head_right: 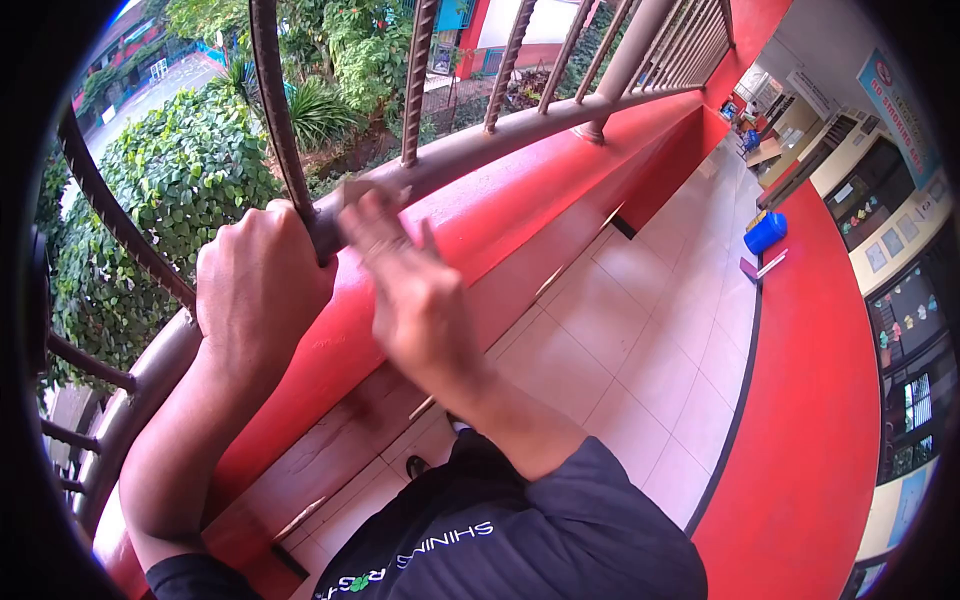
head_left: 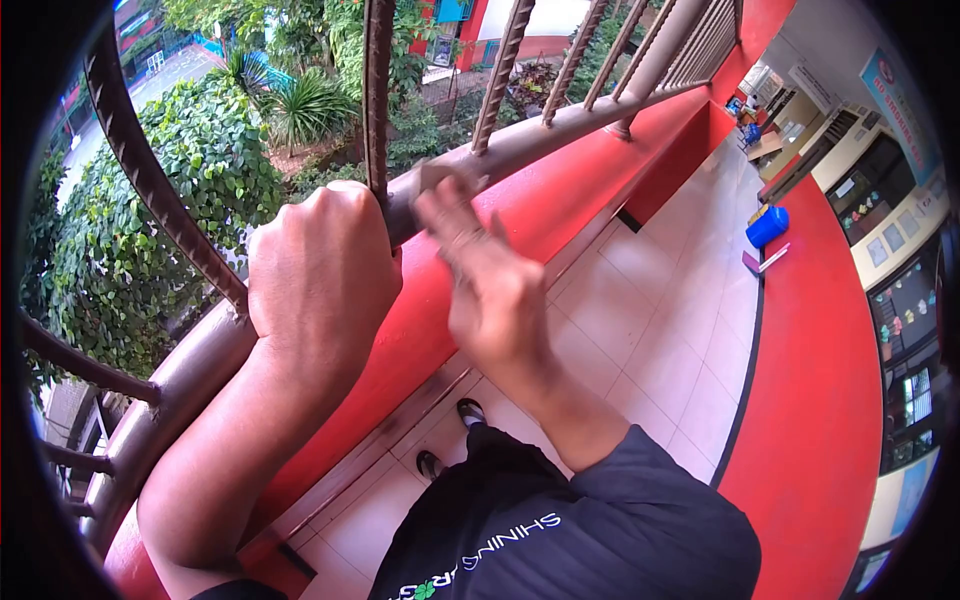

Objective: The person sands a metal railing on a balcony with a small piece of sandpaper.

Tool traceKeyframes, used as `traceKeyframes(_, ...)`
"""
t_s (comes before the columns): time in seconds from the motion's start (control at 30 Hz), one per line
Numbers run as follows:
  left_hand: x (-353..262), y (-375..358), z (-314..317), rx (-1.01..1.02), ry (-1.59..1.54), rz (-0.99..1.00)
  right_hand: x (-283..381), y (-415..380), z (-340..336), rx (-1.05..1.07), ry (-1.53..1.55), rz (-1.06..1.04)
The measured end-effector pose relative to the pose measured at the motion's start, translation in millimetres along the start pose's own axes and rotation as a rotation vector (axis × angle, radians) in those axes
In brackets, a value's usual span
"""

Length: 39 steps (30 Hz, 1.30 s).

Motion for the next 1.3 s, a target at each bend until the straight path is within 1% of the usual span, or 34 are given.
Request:
traceKeyframes(0.1, -4, -2, -4, -0.014, 0.028, 0.024, -93, 29, -31, -0.251, -0.105, 0.098)
traceKeyframes(0.13, -3, -2, -3, -0.010, 0.023, 0.016, -68, 28, -31, -0.241, -0.117, 0.128)
traceKeyframes(0.17, -3, 0, -4, -0.011, 0.021, 0.011, -40, 19, -20, -0.143, -0.027, 0.113)
traceKeyframes(0.2, -2, 1, -4, -0.015, 0.020, 0.010, -34, 11, -19, -0.144, -0.027, 0.109)
traceKeyframes(0.27, -3, 0, -3, -0.009, 0.026, 0.024, -21, 0, -11, -0.057, -0.012, 0.027)
traceKeyframes(0.3, -3, -1, -3, -0.002, 0.025, 0.026, -49, 11, -23, -0.178, -0.021, 0.011)
traceKeyframes(0.37, -4, -1, -4, -0.012, 0.045, 0.019, -104, 24, -39, -0.239, -0.028, 0.262)
traceKeyframes(0.4, -5, -2, -3, -0.009, 0.043, 0.019, -84, 23, -37, -0.214, -0.029, 0.308)
traceKeyframes(0.43, -3, -1, -2, -0.001, 0.054, 0.006, -57, 15, -26, -0.183, -0.020, 0.064)
traceKeyframes(0.47, -2, 1, -1, 0.004, 0.065, -0.007, -49, 10, -25, -0.185, -0.019, 0.058)
traceKeyframes(0.53, -4, 1, -4, -0.006, 0.071, -0.005, -35, 2, -16, -0.101, 0.013, 0.022)
traceKeyframes(0.57, -5, 0, -5, -0.009, 0.073, -0.004, -69, 16, -30, -0.204, 0.041, 0.103)
traceKeyframes(0.63, -4, -1, -3, 0.005, 0.077, -0.017, -91, 44, -46, -0.305, -0.120, 0.119)
traceKeyframes(0.67, -4, 1, -3, 0.013, 0.083, -0.018, -77, 39, -36, -0.222, -0.148, 0.020)
traceKeyframes(0.7, -4, 3, -4, 0.006, 0.086, -0.018, -48, 30, -22, -0.156, -0.129, -0.084)
traceKeyframes(0.77, -3, 1, -2, 0.018, 0.081, -0.012, -51, 33, -26, -0.186, -0.115, -0.048)
traceKeyframes(0.83, -3, 1, -1, 0.019, 0.072, -0.016, -87, 65, -37, -0.200, -0.065, 0.037)
traceKeyframes(0.87, -3, 1, -2, 0.012, 0.065, -0.020, -89, 68, -40, -0.185, -0.146, 0.042)
traceKeyframes(0.9, -3, 1, -2, 0.011, 0.063, -0.024, -84, 68, -38, -0.182, -0.146, 0.039)
traceKeyframes(0.97, -2, 1, -2, 0.005, 0.056, -0.023, -54, 63, -24, -0.098, -0.102, -0.166)
traceKeyframes(1.0, -1, 1, -2, 0.003, 0.054, -0.029, -65, 70, -24, -0.056, -0.051, -0.066)
traceKeyframes(1.03, -2, 2, -3, 0.002, 0.053, -0.022, -77, 83, -25, -0.002, -0.027, -0.043)
traceKeyframes(1.1, -3, 0, -1, 0.012, 0.045, -0.016, -107, 93, -22, 0.150, -0.233, 0.200)
traceKeyframes(1.13, 0, 0, 3, 0.037, 0.057, -0.032, -90, 89, -23, 0.095, -0.174, 0.083)
traceKeyframes(1.17, 2, 1, 5, 0.055, 0.074, -0.047, -86, 85, -25, 0.095, -0.173, 0.079)
traceKeyframes(1.23, 3, 3, 3, 0.048, 0.076, -0.051, -72, 82, -26, 0.111, -0.138, -0.028)
traceKeyframes(1.27, 2, 2, 4, 0.054, 0.074, -0.050, -84, 89, -22, 0.199, -0.274, 0.074)
traceKeyframes(1.3, 1, 0, 4, 0.061, 0.074, -0.044, -94, 96, -22, 0.211, -0.466, 0.065)
Point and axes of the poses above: each hand's wrist, its own y-axis towards the middle knuckle, its own z-axis out of the palm, x = y × z, the point moved 9 cm from there along y, towards the middle knuckle, and after that the axes turned 11 degrees about -x, right-handed, at the moved point
